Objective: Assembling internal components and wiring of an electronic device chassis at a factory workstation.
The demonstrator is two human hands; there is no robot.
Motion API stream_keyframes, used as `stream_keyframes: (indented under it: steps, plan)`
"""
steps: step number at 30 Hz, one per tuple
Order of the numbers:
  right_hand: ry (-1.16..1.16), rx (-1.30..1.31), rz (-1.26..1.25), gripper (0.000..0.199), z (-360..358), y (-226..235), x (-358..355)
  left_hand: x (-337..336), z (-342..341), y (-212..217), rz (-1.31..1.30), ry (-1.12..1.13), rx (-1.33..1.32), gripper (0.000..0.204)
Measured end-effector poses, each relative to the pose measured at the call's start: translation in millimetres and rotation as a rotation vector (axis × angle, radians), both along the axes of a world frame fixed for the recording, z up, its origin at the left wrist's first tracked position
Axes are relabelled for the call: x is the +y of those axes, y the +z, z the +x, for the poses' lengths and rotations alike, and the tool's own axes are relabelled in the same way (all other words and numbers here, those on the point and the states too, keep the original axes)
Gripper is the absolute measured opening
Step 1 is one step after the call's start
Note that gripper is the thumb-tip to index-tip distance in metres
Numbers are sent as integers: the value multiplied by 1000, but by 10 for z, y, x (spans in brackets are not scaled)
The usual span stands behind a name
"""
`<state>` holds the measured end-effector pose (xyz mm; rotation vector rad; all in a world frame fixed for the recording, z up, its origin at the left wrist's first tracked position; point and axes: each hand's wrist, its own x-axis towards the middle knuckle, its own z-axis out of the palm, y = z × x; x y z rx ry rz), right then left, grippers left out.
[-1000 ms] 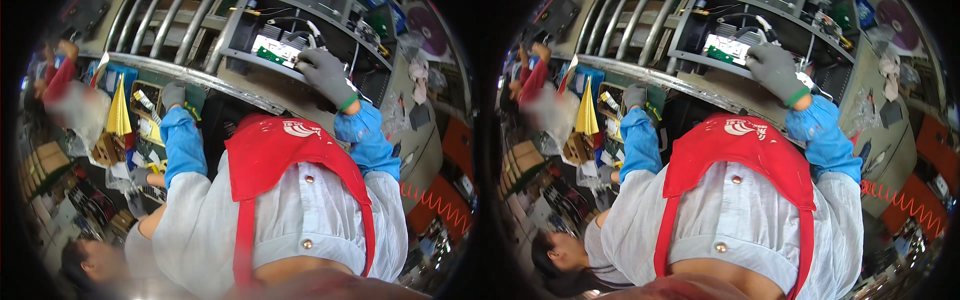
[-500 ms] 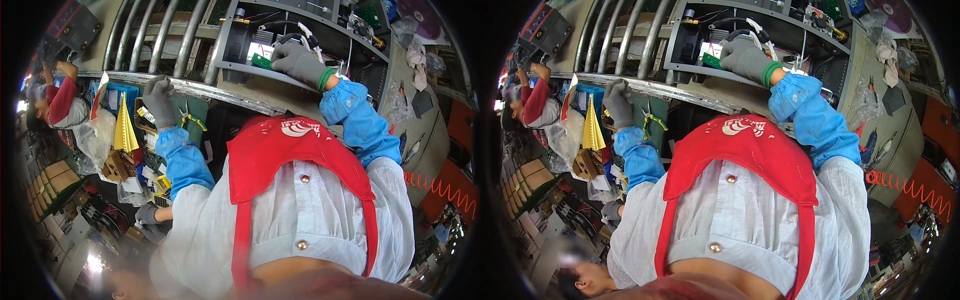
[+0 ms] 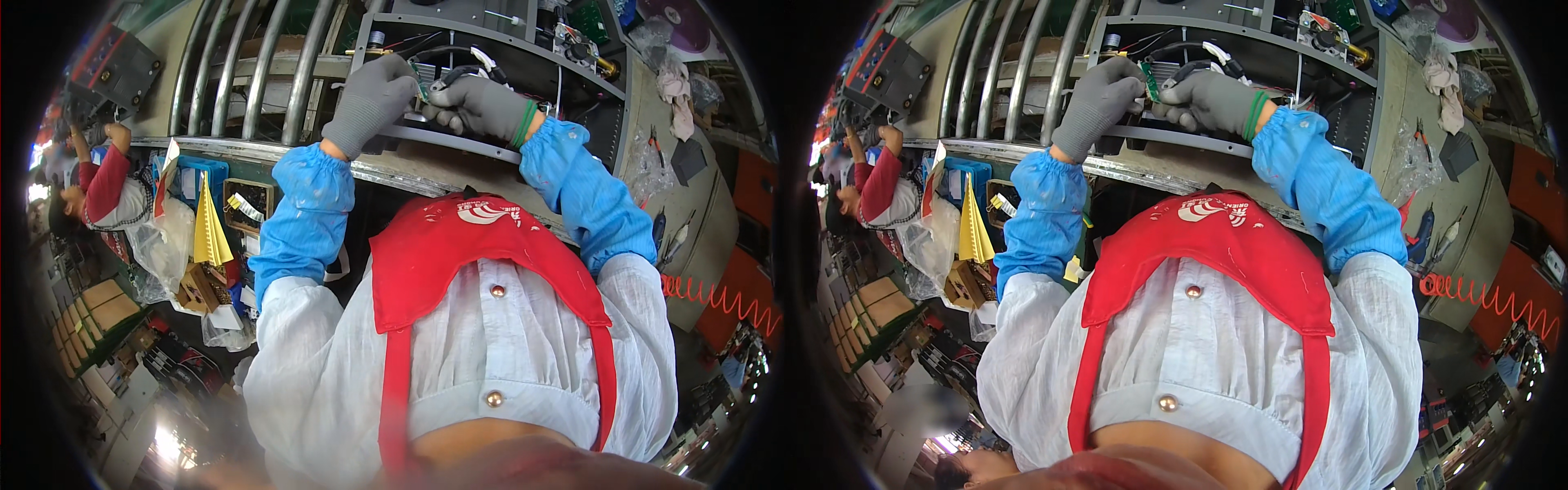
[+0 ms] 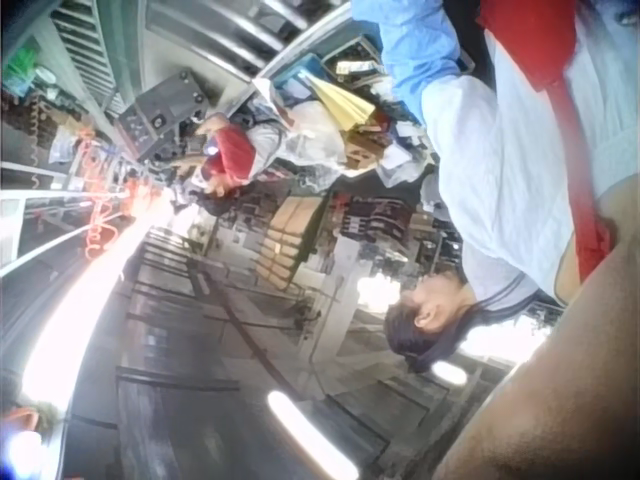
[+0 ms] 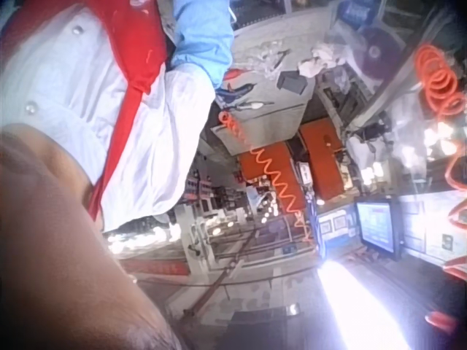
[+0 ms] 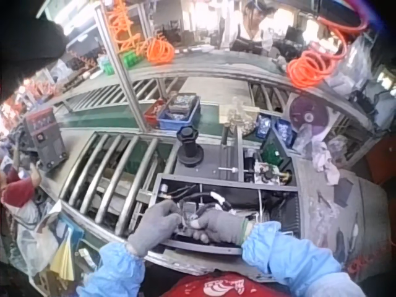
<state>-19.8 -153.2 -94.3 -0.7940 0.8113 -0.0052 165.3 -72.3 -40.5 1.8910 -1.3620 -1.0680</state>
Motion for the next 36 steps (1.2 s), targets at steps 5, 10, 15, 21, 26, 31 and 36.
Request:
stream_keyframes:
  steps: [5, 10, 15, 21, 26, 31, 36]
  plan:
    - [100, 166, -497, 27, 99, 6, 78, -66, 24, 6, -67, -221, -104, 22]
    - [-130, -88, 135, 35, 12, 189, -7, -76, 58, -39, -196, -478, -303, 20]
    - [3, 47, -44, 29, 40, 261, 26, -22, 111, -33, -77, -298, -133, 20]
    - [-73, 29, 72, 27, 49, 132, 95, 11, 101, 155, 151, -66, -5, 19]
    - [-82, 39, 92, 18, 63, 161, 131, 54, 120, 74, 36, -141, -46, 20]
    - [72, -49, -19, 14, -27, 13, 51, -19, 47, 12, 159, -238, -34, 24]
    - [64, 99, -270, 20, 10, 131, 120, -139, 20, -119, 169, -314, -161, 23]
